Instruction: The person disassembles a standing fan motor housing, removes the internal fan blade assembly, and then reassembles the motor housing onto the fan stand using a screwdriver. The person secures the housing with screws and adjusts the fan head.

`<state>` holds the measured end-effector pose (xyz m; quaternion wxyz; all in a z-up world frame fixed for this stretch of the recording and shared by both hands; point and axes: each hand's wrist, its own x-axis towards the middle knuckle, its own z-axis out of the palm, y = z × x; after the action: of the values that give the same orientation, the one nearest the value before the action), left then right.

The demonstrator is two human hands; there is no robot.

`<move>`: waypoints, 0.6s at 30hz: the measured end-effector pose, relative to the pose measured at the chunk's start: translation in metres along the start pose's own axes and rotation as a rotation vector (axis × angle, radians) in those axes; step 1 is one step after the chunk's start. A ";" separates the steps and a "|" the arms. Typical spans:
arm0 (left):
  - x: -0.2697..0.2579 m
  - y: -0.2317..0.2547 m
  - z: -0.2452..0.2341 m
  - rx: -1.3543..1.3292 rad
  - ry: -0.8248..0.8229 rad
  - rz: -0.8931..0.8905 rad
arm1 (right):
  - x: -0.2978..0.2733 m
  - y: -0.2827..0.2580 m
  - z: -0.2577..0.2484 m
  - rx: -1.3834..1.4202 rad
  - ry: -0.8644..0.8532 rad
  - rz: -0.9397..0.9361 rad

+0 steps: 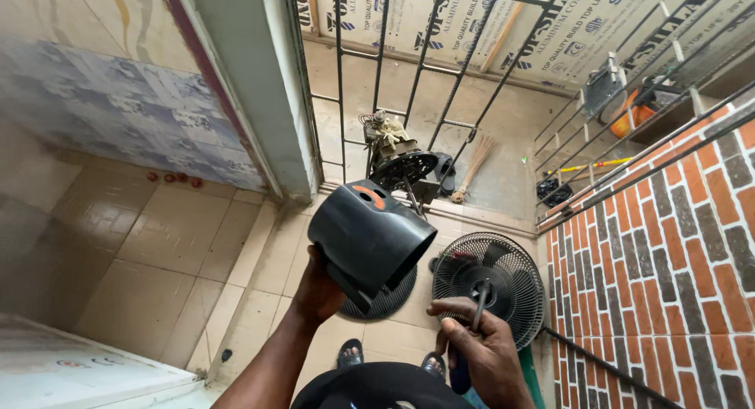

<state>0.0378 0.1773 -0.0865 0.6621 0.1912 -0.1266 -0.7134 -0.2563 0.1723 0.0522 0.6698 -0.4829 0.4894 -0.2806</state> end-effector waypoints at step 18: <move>0.035 0.116 -0.046 0.084 0.055 0.286 | 0.021 -0.026 0.001 0.154 0.247 -0.088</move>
<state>0.1600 0.1350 -0.0807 0.7518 0.2183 -0.1640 -0.6002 -0.2455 0.1447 0.0683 0.6268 -0.4129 0.5234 -0.4034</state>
